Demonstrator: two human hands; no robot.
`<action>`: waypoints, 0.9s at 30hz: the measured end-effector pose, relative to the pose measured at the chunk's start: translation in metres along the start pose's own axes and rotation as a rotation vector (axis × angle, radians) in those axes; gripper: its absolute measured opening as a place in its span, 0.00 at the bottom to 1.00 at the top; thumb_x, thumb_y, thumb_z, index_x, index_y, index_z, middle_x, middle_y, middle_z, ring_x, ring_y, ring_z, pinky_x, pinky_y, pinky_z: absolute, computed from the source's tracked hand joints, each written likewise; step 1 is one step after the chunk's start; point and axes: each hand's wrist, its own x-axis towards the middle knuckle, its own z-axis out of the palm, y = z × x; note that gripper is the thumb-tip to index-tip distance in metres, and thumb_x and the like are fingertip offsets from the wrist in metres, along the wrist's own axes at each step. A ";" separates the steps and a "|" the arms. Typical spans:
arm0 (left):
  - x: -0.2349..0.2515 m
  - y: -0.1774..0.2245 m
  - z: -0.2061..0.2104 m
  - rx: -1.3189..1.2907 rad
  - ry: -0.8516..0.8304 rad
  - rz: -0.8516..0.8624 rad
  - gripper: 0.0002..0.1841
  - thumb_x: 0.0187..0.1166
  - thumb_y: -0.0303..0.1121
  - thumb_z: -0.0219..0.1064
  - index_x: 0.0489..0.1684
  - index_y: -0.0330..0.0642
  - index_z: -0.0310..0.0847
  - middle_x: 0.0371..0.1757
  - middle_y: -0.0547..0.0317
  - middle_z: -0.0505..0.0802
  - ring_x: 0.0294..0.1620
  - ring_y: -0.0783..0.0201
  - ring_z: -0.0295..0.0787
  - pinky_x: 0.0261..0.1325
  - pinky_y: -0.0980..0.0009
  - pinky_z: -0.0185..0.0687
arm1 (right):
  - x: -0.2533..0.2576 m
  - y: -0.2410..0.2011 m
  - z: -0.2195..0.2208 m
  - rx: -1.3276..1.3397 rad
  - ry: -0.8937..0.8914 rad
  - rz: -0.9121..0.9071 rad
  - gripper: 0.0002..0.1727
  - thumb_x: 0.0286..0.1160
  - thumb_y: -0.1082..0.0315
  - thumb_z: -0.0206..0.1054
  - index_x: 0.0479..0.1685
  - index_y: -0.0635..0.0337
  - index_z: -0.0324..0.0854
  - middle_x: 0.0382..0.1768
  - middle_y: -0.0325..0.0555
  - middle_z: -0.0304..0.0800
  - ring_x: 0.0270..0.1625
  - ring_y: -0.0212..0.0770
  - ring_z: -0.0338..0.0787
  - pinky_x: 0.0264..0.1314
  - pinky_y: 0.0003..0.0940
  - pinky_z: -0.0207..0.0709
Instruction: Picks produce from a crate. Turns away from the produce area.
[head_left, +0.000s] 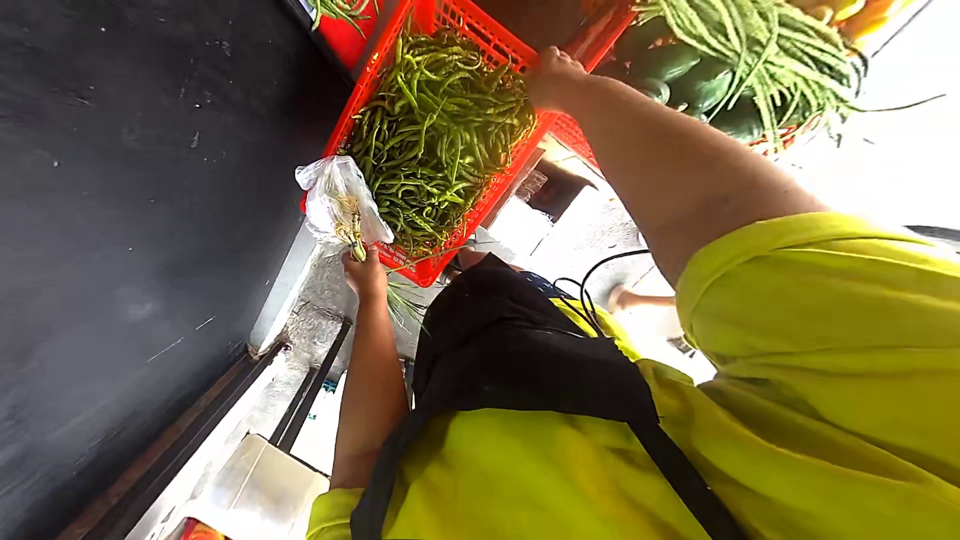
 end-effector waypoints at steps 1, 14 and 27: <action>-0.003 0.000 -0.002 0.017 0.006 0.009 0.25 0.81 0.41 0.72 0.71 0.36 0.73 0.48 0.40 0.89 0.40 0.50 0.88 0.47 0.50 0.84 | -0.003 0.001 0.002 -0.003 -0.008 0.008 0.34 0.91 0.52 0.49 0.89 0.65 0.58 0.86 0.66 0.66 0.87 0.68 0.67 0.83 0.72 0.61; -0.013 -0.088 -0.054 0.084 0.125 -0.007 0.27 0.79 0.35 0.73 0.72 0.27 0.73 0.61 0.33 0.87 0.61 0.46 0.86 0.67 0.49 0.79 | -0.077 -0.028 0.052 -0.001 -0.208 -0.096 0.37 0.85 0.59 0.60 0.89 0.70 0.55 0.87 0.70 0.61 0.88 0.71 0.63 0.81 0.73 0.63; -0.005 -0.187 -0.159 0.436 0.190 -0.202 0.26 0.82 0.39 0.69 0.70 0.27 0.77 0.67 0.29 0.86 0.72 0.37 0.82 0.74 0.40 0.73 | -0.184 -0.086 0.173 -0.112 -0.530 -0.195 0.41 0.79 0.63 0.67 0.88 0.75 0.54 0.90 0.72 0.53 0.91 0.70 0.57 0.87 0.69 0.56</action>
